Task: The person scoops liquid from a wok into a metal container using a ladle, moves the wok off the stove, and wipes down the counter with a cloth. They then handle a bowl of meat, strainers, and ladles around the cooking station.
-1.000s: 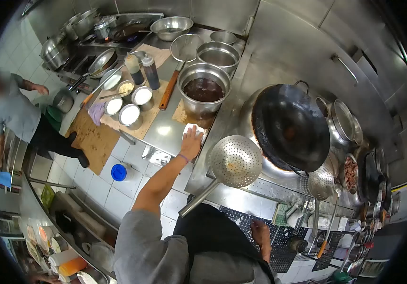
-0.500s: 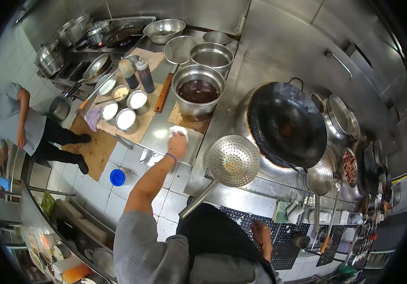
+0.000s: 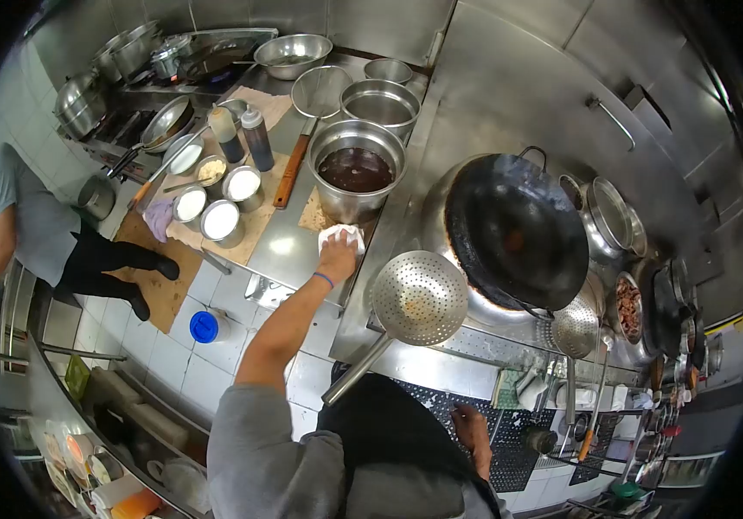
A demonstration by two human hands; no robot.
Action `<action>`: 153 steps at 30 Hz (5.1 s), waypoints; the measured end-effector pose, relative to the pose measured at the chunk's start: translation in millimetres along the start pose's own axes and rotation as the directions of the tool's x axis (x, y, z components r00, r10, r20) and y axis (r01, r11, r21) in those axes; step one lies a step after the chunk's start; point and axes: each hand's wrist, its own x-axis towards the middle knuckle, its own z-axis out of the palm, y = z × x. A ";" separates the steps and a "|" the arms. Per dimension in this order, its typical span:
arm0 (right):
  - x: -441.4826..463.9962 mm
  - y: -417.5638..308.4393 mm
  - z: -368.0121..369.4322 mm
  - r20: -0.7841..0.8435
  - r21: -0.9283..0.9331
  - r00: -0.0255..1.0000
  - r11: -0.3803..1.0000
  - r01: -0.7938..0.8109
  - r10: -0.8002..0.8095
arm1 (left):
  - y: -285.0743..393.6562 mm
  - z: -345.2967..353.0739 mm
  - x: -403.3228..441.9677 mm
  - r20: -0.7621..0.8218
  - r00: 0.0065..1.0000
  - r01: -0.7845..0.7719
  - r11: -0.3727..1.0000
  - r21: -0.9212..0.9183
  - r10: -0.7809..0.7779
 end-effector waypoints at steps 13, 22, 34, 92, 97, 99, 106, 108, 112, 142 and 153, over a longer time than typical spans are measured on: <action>2.4 -5.6 7.1 0.026 -0.038 1.000 0.999 0.012 -0.011 | -12.7 0.1 -9.6 -0.271 0.948 0.072 0.944 -0.322 -0.165; 13.0 -5.6 -1.8 -0.023 0.001 0.999 0.999 0.046 -0.046 | -45.4 -4.7 -3.9 -0.293 0.933 0.180 0.976 -0.120 -0.208; 9.5 -27.9 13.7 0.015 0.031 1.000 0.999 -0.012 0.012 | -33.6 -22.6 -36.7 -0.413 0.907 -0.163 0.972 -0.166 0.082; 1.6 -15.7 6.7 -0.133 0.035 0.990 0.999 -0.031 0.035 | -23.8 -90.1 -175.5 -0.337 0.753 0.160 0.653 -0.741 -0.566; 22.3 -37.4 10.7 -0.019 0.057 0.997 0.996 0.073 -0.072 | 6.6 -100.8 -142.8 -0.167 0.719 0.028 0.268 -0.963 -0.675; 25.7 -57.3 6.5 0.000 0.034 0.992 0.992 0.124 -0.125 | 33.8 -120.6 -141.0 -0.137 0.795 0.004 0.231 -0.973 -0.591; 8.6 -72.5 3.4 0.007 0.073 0.999 0.996 0.048 -0.049 | 82.2 -139.4 -172.7 -0.078 0.922 -0.017 0.161 -0.987 -0.379; 1.3 -66.8 1.3 -0.046 0.074 0.993 0.991 0.108 -0.105 | 78.2 -131.9 -180.8 -0.008 0.933 0.049 0.151 -0.987 -0.360; -0.5 -58.7 -13.1 -0.064 0.112 0.990 0.984 0.135 -0.129 | 82.8 -133.0 -180.4 -0.041 0.940 0.034 0.212 -0.977 -0.339; -7.4 263.3 -284.6 -0.638 0.097 0.744 0.979 -0.180 0.200 | 411.5 251.6 -247.5 0.762 0.343 0.371 0.666 -0.647 0.549; -50.1 215.2 -229.9 -0.437 0.188 0.831 0.939 -0.289 0.344 | 428.4 260.6 -235.3 0.863 0.361 0.632 0.588 -0.505 0.354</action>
